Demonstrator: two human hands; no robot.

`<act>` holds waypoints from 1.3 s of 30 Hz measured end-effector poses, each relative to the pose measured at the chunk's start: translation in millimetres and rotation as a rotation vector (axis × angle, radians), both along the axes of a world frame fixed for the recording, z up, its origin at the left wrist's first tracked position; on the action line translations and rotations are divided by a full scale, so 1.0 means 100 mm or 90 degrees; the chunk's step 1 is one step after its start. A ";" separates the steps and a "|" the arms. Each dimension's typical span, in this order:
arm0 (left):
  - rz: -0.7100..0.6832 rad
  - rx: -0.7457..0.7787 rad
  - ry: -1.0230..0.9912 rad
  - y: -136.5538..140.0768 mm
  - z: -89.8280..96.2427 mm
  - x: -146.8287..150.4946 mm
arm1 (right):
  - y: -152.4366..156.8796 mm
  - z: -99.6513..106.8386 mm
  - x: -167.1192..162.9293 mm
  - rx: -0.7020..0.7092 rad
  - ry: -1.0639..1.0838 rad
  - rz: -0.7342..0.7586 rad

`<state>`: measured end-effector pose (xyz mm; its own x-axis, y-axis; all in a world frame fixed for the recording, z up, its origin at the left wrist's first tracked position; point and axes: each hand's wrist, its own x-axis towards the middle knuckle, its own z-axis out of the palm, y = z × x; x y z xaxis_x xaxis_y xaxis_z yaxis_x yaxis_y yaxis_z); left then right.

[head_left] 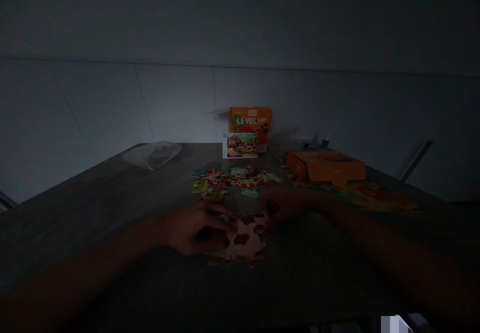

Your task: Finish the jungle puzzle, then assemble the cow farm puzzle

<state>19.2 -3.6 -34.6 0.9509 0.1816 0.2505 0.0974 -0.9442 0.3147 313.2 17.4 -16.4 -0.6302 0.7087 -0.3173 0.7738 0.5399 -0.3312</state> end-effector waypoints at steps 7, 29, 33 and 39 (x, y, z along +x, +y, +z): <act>-0.002 0.000 -0.009 0.01 -0.03 -0.02 | 0.05 -0.08 -0.02 0.065 -0.004 -0.020; -0.003 -0.016 -0.003 0.01 -0.02 -0.01 | 0.11 -0.10 0.05 -0.011 0.036 0.010; 0.006 -0.010 -0.001 0.00 -0.02 -0.02 | 0.07 -0.08 0.03 -0.033 0.023 0.020; 0.006 -0.012 -0.001 0.01 -0.03 -0.02 | -0.03 -0.02 -0.05 -0.049 -0.003 0.025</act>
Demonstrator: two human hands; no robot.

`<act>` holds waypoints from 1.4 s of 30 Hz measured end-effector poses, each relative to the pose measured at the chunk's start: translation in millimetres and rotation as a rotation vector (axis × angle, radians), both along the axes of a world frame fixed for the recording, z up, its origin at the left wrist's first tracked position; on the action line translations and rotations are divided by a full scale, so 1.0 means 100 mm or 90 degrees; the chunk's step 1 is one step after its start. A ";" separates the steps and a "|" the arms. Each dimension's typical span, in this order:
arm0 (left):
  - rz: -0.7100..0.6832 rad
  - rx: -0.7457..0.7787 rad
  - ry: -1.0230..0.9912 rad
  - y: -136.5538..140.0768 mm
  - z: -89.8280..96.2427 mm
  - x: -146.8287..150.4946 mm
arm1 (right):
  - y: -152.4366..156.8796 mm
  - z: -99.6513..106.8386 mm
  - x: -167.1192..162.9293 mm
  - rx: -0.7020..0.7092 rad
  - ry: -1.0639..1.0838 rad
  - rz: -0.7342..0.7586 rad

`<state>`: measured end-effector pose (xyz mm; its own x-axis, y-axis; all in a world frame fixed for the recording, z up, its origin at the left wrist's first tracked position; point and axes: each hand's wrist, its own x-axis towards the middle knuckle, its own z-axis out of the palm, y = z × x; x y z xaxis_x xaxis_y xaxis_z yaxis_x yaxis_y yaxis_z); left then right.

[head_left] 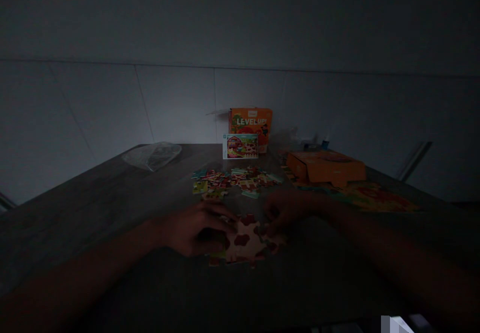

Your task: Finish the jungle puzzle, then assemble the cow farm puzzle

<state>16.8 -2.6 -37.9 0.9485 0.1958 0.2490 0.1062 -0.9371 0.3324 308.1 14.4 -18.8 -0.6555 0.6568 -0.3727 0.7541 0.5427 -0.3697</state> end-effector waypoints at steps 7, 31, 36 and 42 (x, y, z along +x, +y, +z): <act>-0.007 0.001 -0.019 0.01 0.00 0.00 | -0.13 0.13 -0.02 -0.060 -0.013 -0.028; 0.000 0.002 -0.019 -0.01 0.06 0.01 | -0.18 0.18 -0.05 -0.075 0.004 -0.034; 0.002 0.011 -0.030 -0.01 0.05 0.01 | -0.20 0.18 -0.07 -0.060 -0.003 -0.037; 0.002 -0.001 -0.024 0.01 0.02 -0.01 | -0.21 0.19 -0.06 -0.045 -0.002 -0.028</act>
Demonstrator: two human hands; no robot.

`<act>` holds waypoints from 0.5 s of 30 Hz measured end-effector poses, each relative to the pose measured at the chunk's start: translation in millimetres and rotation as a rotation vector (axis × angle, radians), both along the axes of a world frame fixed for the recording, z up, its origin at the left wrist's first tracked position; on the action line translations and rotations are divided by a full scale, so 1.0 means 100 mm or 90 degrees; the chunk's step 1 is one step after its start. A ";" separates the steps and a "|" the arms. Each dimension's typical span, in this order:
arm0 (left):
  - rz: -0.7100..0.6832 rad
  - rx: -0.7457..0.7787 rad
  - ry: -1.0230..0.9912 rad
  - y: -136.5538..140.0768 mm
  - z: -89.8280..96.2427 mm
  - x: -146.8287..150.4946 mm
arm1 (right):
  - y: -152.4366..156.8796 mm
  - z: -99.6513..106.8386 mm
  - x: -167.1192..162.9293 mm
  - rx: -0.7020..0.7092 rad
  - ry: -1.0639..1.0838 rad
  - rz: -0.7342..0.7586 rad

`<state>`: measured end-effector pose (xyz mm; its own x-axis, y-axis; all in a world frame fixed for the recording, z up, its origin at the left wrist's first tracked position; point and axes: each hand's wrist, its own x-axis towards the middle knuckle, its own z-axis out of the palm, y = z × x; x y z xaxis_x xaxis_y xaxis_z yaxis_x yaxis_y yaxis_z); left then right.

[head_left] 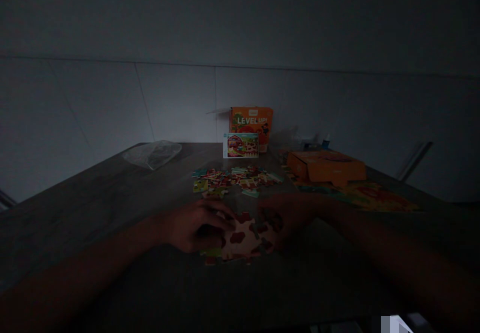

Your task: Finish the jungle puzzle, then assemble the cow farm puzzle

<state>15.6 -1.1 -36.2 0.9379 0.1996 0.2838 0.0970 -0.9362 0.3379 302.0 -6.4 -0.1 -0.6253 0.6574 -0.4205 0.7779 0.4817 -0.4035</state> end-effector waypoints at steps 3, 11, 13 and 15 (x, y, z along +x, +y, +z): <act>0.005 -0.001 0.002 0.00 0.00 0.00 | -0.01 0.01 0.00 -0.023 0.002 0.005; 0.013 0.002 0.006 -0.01 0.01 0.00 | 0.00 -0.03 -0.03 0.005 0.022 0.011; 0.014 0.000 0.006 -0.01 0.02 0.01 | 0.00 -0.04 -0.03 0.014 0.020 0.017; 0.013 -0.002 0.006 -0.02 0.02 0.01 | 0.00 -0.04 -0.03 0.018 0.011 0.021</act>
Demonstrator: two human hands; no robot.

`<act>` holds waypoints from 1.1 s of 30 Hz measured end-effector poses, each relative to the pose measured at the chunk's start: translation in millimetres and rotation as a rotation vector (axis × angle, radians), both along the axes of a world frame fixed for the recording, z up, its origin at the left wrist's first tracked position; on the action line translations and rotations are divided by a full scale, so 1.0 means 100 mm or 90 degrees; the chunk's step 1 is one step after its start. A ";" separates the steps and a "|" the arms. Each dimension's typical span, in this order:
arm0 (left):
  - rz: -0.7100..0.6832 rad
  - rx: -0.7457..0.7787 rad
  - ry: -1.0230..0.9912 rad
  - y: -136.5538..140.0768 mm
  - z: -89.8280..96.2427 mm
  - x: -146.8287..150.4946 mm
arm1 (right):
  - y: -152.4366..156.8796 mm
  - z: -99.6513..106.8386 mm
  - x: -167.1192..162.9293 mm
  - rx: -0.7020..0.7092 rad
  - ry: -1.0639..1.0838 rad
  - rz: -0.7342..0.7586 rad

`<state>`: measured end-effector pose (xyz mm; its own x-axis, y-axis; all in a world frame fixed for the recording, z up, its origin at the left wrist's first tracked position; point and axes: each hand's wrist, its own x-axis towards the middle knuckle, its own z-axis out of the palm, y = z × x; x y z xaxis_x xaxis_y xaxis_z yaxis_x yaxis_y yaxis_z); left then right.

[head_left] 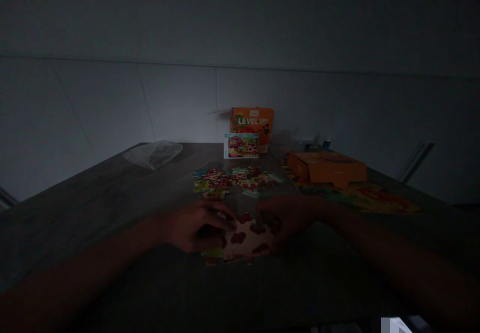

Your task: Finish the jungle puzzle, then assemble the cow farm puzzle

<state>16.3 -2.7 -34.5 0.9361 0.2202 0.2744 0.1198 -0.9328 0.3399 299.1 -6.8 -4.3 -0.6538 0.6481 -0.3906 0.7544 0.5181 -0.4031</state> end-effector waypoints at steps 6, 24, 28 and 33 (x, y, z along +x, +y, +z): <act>0.010 -0.001 0.016 0.01 -0.01 -0.02 | -0.02 0.01 -0.01 0.020 -0.020 0.002; -0.002 0.006 0.003 -0.01 0.01 0.00 | -0.08 0.06 -0.06 0.038 -0.056 -0.006; -0.008 0.001 0.005 0.01 0.00 0.00 | -0.09 0.05 -0.07 0.043 -0.050 0.005; -0.003 0.006 0.011 0.01 0.01 -0.01 | -0.08 0.01 -0.06 0.059 -0.054 0.001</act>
